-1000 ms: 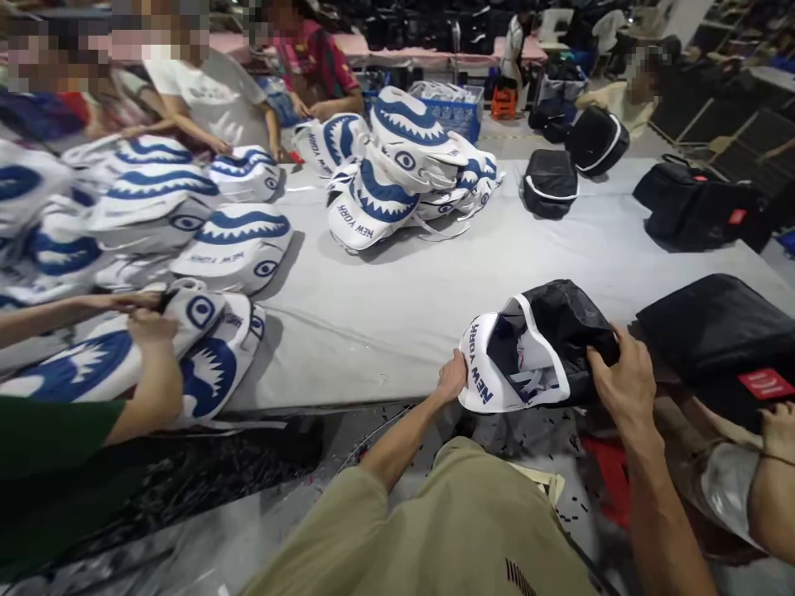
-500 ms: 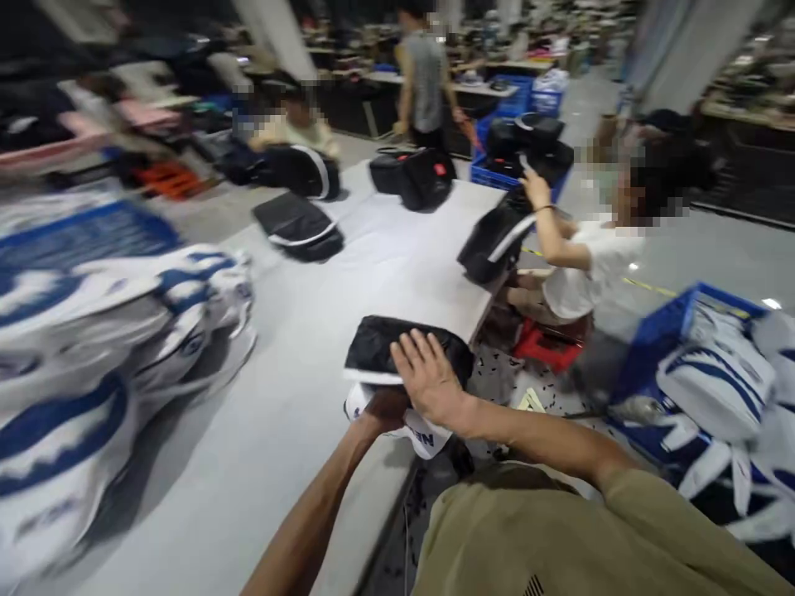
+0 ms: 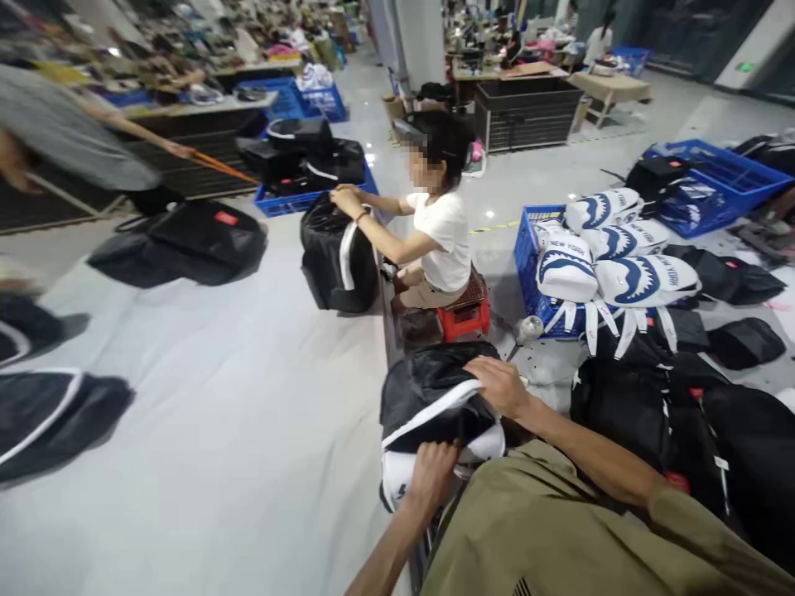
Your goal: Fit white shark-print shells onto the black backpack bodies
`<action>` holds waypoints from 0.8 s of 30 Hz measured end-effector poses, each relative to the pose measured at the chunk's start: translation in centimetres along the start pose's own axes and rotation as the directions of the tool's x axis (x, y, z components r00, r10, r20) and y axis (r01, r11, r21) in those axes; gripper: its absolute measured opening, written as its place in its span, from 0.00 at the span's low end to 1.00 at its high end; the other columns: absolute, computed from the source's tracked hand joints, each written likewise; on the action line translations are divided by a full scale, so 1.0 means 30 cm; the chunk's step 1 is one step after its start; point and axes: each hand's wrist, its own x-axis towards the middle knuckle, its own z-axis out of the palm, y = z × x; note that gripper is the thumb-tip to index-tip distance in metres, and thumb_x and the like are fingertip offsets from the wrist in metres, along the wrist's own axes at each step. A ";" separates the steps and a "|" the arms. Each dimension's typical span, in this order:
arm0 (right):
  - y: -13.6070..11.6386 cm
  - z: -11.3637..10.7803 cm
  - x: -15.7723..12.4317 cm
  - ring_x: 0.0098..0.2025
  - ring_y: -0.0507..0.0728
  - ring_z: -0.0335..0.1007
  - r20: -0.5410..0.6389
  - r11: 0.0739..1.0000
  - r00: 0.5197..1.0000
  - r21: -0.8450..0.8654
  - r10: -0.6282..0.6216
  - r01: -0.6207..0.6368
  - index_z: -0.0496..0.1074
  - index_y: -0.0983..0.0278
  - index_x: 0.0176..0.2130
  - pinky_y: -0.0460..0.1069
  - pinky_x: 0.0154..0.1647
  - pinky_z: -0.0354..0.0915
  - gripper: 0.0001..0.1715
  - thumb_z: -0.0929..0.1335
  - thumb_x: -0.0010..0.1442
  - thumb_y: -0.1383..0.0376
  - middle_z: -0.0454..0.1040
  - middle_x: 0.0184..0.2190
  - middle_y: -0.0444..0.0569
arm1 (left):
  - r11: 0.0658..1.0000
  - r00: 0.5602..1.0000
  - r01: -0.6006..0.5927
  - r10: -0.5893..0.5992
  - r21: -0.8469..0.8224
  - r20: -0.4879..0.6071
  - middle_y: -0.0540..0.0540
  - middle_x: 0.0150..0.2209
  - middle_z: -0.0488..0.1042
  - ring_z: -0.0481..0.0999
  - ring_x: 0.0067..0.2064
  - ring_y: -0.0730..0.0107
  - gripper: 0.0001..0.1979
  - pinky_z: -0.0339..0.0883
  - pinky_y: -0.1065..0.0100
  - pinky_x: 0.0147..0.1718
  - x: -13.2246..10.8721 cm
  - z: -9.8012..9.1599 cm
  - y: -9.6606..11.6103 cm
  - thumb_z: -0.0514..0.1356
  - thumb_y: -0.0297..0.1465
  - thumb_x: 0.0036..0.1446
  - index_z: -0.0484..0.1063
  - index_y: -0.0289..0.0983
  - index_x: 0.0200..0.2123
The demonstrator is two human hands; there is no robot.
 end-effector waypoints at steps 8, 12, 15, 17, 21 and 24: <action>0.139 -0.394 -0.332 0.49 0.60 0.86 -0.226 0.779 0.854 -0.351 0.468 -0.520 0.83 0.64 0.51 0.52 0.52 0.79 0.20 0.64 0.69 0.69 0.87 0.46 0.55 | 0.739 0.731 -0.670 0.641 -0.065 -0.235 0.40 0.68 0.80 0.82 0.63 0.50 0.29 0.75 0.53 0.60 0.224 -0.226 0.236 0.55 0.29 0.76 0.68 0.51 0.76; 0.277 -0.454 -0.365 0.45 0.61 0.86 -0.286 0.693 0.795 -0.391 0.534 -0.606 0.82 0.64 0.49 0.52 0.48 0.79 0.18 0.64 0.70 0.64 0.87 0.42 0.55 | 0.816 0.625 -0.577 0.435 -0.009 -0.648 0.41 0.70 0.78 0.75 0.72 0.50 0.25 0.67 0.47 0.72 0.424 -0.322 0.281 0.57 0.35 0.77 0.72 0.51 0.73; 0.386 -0.461 -0.329 0.43 0.60 0.86 -0.265 0.736 0.822 -0.365 0.505 -0.570 0.82 0.64 0.48 0.51 0.46 0.79 0.18 0.63 0.71 0.66 0.87 0.40 0.54 | 0.881 0.614 -0.471 0.292 -0.044 -0.733 0.32 0.76 0.69 0.65 0.78 0.40 0.33 0.59 0.37 0.76 0.636 -0.363 0.315 0.62 0.41 0.71 0.68 0.40 0.76; 0.465 -0.459 -0.287 0.41 0.58 0.86 -0.216 0.783 0.840 -0.305 0.498 -0.542 0.82 0.63 0.46 0.49 0.43 0.77 0.17 0.63 0.72 0.67 0.86 0.38 0.51 | 0.884 0.621 -0.461 0.257 -0.080 -0.740 0.30 0.77 0.67 0.62 0.79 0.36 0.38 0.60 0.35 0.76 0.767 -0.378 0.329 0.62 0.43 0.65 0.68 0.36 0.76; 0.679 -0.450 -0.179 0.30 0.54 0.79 -0.093 0.834 0.853 -0.183 0.513 -0.521 0.78 0.61 0.35 0.46 0.33 0.69 0.22 0.65 0.79 0.57 0.79 0.27 0.46 | 0.848 0.682 -0.445 0.113 -0.287 -0.723 0.33 0.63 0.82 0.77 0.66 0.39 0.32 0.71 0.42 0.67 0.960 -0.430 0.313 0.56 0.42 0.64 0.77 0.40 0.68; 0.891 -0.436 -0.076 0.24 0.53 0.68 0.095 0.796 0.791 -0.033 0.605 -0.604 0.71 0.61 0.27 0.47 0.28 0.60 0.36 0.64 0.78 0.42 0.69 0.21 0.42 | 0.756 0.801 -0.405 0.022 -0.515 -0.599 0.35 0.50 0.86 0.84 0.52 0.44 0.24 0.76 0.47 0.57 1.079 -0.528 0.286 0.54 0.41 0.65 0.83 0.42 0.56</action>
